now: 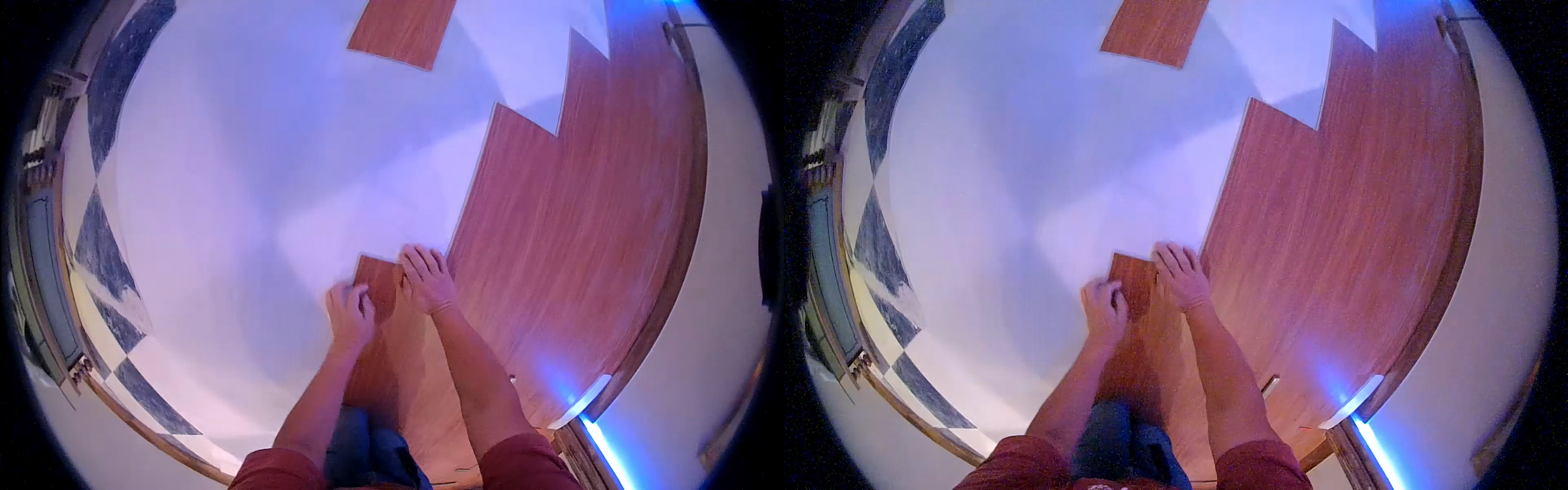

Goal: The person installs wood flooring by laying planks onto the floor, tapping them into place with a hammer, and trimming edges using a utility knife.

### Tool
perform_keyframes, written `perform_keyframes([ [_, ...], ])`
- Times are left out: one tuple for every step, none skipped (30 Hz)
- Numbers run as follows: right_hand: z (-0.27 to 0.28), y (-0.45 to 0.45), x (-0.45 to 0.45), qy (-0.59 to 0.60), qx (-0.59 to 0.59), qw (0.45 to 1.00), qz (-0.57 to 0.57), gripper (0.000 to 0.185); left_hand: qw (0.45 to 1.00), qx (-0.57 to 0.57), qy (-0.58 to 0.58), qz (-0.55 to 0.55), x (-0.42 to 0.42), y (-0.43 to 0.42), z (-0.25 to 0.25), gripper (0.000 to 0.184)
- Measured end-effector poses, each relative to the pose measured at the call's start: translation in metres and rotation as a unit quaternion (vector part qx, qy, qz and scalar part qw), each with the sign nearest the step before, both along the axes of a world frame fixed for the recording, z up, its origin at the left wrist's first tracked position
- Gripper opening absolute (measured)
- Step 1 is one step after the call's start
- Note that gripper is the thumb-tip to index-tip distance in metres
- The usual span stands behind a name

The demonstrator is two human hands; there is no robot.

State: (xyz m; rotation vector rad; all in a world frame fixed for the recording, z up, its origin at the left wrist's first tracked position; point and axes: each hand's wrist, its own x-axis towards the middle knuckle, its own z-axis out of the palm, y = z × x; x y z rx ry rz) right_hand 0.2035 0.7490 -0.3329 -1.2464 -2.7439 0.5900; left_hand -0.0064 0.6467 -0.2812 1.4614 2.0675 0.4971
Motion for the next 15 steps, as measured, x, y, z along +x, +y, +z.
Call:
perform_keyframes([
  [0.001,-0.004,0.002,-0.001,-0.008,1.000,-0.003,0.063,0.998,0.020,-0.045,0.027,-0.004,0.027,0.005,0.033],
  [0.007,-0.008,0.003,-0.004,-0.019,1.000,-0.006,0.063,0.994,0.038,-0.088,0.052,-0.012,0.078,0.015,0.027],
  [0.007,-0.001,0.000,-0.004,-0.018,1.000,-0.009,0.063,0.988,0.136,-0.063,0.035,-0.021,0.134,0.022,0.025],
  [0.000,0.005,-0.001,-0.001,-0.010,1.000,-0.015,0.063,0.975,0.119,-0.154,0.108,-0.024,0.187,0.019,0.024],
  [-0.008,-0.001,0.003,-0.035,0.028,0.999,0.012,0.063,0.941,0.032,-0.280,0.187,-0.034,0.247,0.023,0.029],
  [-0.013,-0.003,0.007,-0.072,0.065,0.995,0.038,0.063,0.865,0.029,-0.448,0.225,-0.049,0.295,-0.019,0.035],
  [-0.008,0.002,0.005,-0.076,0.070,0.994,0.030,0.063,0.710,0.065,-0.635,0.298,-0.054,0.342,-0.049,0.042],
  [0.002,0.003,0.001,-0.028,0.039,0.999,0.004,0.064,0.640,0.051,-0.684,0.346,-0.061,0.388,-0.056,0.046],
  [0.009,0.003,0.000,0.021,0.007,1.000,-0.021,0.064,0.564,0.034,-0.725,0.394,-0.065,0.423,-0.056,0.051],
  [0.008,0.004,0.002,0.002,0.045,0.999,-0.007,0.065,0.565,0.040,-0.725,0.391,-0.064,0.445,-0.052,0.053],
  [0.007,0.005,0.002,-0.002,0.044,0.999,-0.010,0.065,0.567,0.048,-0.724,0.390,-0.063,0.461,-0.045,0.054],
  [0.005,0.005,0.002,0.015,0.023,1.000,-0.014,0.065,0.566,0.042,-0.727,0.388,-0.062,0.471,-0.043,0.054],
  [0.005,0.003,0.001,0.033,0.001,0.999,-0.022,0.065,0.559,0.030,-0.729,0.393,-0.063,0.479,-0.041,0.056],
  [0.007,0.002,0.001,0.029,0.002,0.999,-0.031,0.065,0.552,0.018,-0.733,0.397,-0.063,0.488,-0.039,0.058],
  [0.008,0.004,0.002,0.024,-0.016,0.999,-0.028,0.066,0.553,0.012,-0.736,0.391,-0.062,0.497,-0.035,0.058],
])
